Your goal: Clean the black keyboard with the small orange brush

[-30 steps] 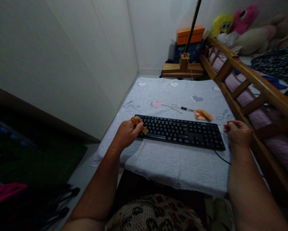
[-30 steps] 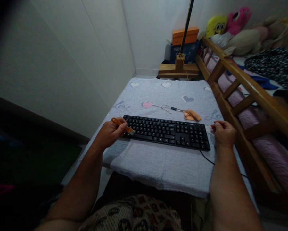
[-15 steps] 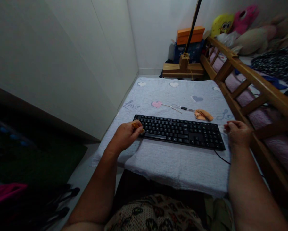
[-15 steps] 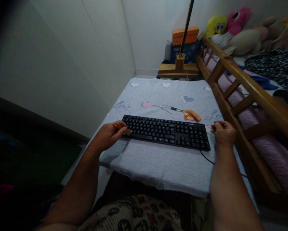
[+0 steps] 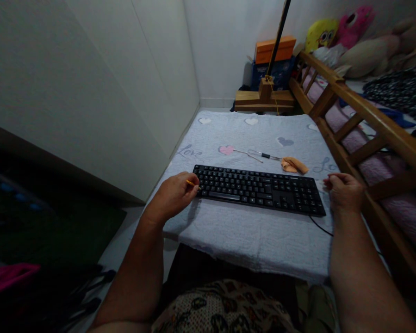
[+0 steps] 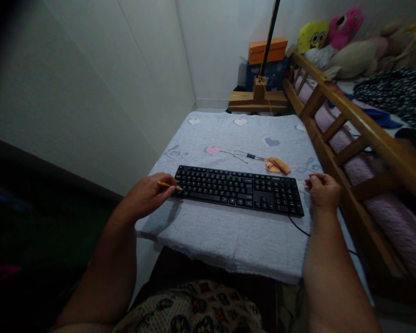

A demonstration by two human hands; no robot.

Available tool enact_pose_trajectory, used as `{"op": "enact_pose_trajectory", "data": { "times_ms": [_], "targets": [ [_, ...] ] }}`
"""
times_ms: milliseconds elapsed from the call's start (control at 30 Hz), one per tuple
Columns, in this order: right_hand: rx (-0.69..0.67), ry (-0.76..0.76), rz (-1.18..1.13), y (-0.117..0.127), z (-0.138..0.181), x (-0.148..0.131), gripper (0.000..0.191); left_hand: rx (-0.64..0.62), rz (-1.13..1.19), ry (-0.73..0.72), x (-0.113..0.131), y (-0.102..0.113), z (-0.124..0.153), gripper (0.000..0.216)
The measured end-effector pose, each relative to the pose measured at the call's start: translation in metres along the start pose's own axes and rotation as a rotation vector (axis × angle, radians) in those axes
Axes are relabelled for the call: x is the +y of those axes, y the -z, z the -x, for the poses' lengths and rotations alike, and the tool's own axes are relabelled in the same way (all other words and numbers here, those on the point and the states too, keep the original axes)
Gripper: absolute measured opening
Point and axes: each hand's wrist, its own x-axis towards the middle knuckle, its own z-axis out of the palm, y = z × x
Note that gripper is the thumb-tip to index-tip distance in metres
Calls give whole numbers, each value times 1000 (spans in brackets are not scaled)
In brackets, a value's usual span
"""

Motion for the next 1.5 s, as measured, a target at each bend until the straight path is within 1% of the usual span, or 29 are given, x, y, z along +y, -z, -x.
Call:
{"op": "enact_pose_trajectory", "data": {
  "times_ms": [100, 267, 367, 433, 533, 700, 833, 1067, 1133, 1233, 1333, 1433, 1500],
  "targets": [
    [-4, -1, 0, 1, -1, 2, 18, -51, -39, 24, 4, -3, -5, 10],
    [-1, 9, 12, 1, -1, 2, 18, -76, -64, 33, 12, -7, -15, 9],
    [6, 6, 20, 1, -1, 1, 17, -131, -49, 35, 17, -7, -20, 11],
    [1, 8, 19, 1, -1, 1, 17, -163, -21, 18, 20, -7, -22, 12],
    [-9, 18, 9, 1, -3, 4, 19, -178, 42, -3, 24, -8, -24, 12],
    [-10, 17, 5, 2, -4, 7, 19, -189, 170, -65, 25, -18, -27, 12],
    [-9, 3, -7, 1, -1, 3, 19, -177, 279, -96, 24, -29, -28, 12],
    [3, -5, 10, 0, 3, -3, 18, -172, 517, -48, 21, -46, -29, 15],
    [5, 2, 14, 0, 3, -3, 18, -171, 586, -39, 21, -50, -28, 17],
    [5, 10, 18, 0, 2, -3, 17, -158, 756, -20, 22, -55, -27, 24],
    [1, 13, 33, 1, 1, -2, 17, -102, 907, 16, 21, -56, -25, 30],
    [4, 20, 42, 1, 1, -1, 16, -19, 905, 55, 15, -51, -21, 32],
    [5, 22, 34, 1, 0, 0, 16, 47, 790, 72, 9, -44, -18, 30]
  ]
}}
